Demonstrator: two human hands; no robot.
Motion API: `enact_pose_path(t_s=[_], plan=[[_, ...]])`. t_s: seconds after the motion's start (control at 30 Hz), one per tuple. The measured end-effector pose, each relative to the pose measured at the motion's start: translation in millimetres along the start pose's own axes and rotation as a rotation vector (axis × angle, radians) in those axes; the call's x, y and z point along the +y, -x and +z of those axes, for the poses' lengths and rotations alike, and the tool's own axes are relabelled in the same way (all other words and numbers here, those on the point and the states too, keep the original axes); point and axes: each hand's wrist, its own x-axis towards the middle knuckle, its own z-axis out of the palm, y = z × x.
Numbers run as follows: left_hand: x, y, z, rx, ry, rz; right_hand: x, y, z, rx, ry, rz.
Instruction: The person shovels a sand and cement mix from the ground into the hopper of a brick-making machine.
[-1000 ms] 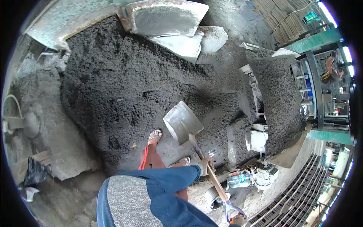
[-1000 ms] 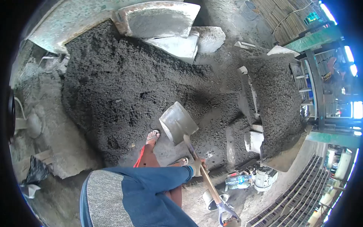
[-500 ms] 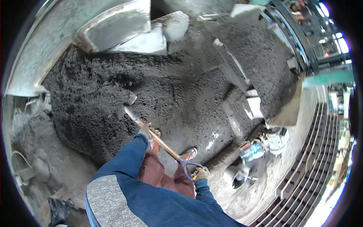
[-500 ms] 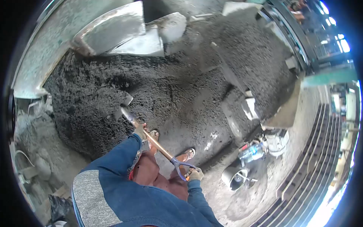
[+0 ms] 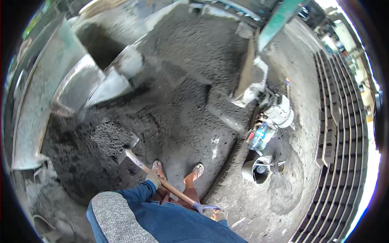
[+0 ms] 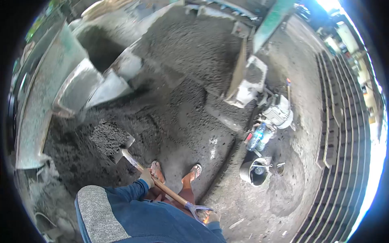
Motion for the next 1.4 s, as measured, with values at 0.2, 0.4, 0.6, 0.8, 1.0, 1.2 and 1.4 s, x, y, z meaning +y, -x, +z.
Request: enact_pose_path(t_s=[0.2, 0.4, 0.6, 0.8, 1.0, 1.2, 1.4], plan=[[5.6, 158.3, 188.5, -0.451, -0.196, 0.083, 34.6, -36.7, -37.7, 0.046, -0.547, -0.146], [29.0, 326.8, 381.8, -1.141, -0.324, 0.092, -142.5, 80.5, 22.3, 0.305, -0.629, -0.937], [30.1, 312.3, 469.7, -1.212, -0.379, 0.089, -188.3, 158.1, 65.4, 0.736, 0.287, -1.705], [25.4, 278.1, 420.4, -1.124, -0.480, 0.188, -144.0, 51.7, 73.8, 0.593, 0.832, -1.685], [71.4, 282.4, 313.2, -1.422, -0.157, 0.183, -75.1, -40.7, 36.8, 0.148, -0.229, -0.714], [87.3, 173.5, 185.5, -0.722, 0.073, 0.325, -91.0, -129.8, 26.0, -0.163, -0.472, -0.166], [71.7, 152.4, 125.0, -0.515, 0.332, 0.324, -161.8, -146.8, 24.1, -0.297, -0.232, -0.257]])
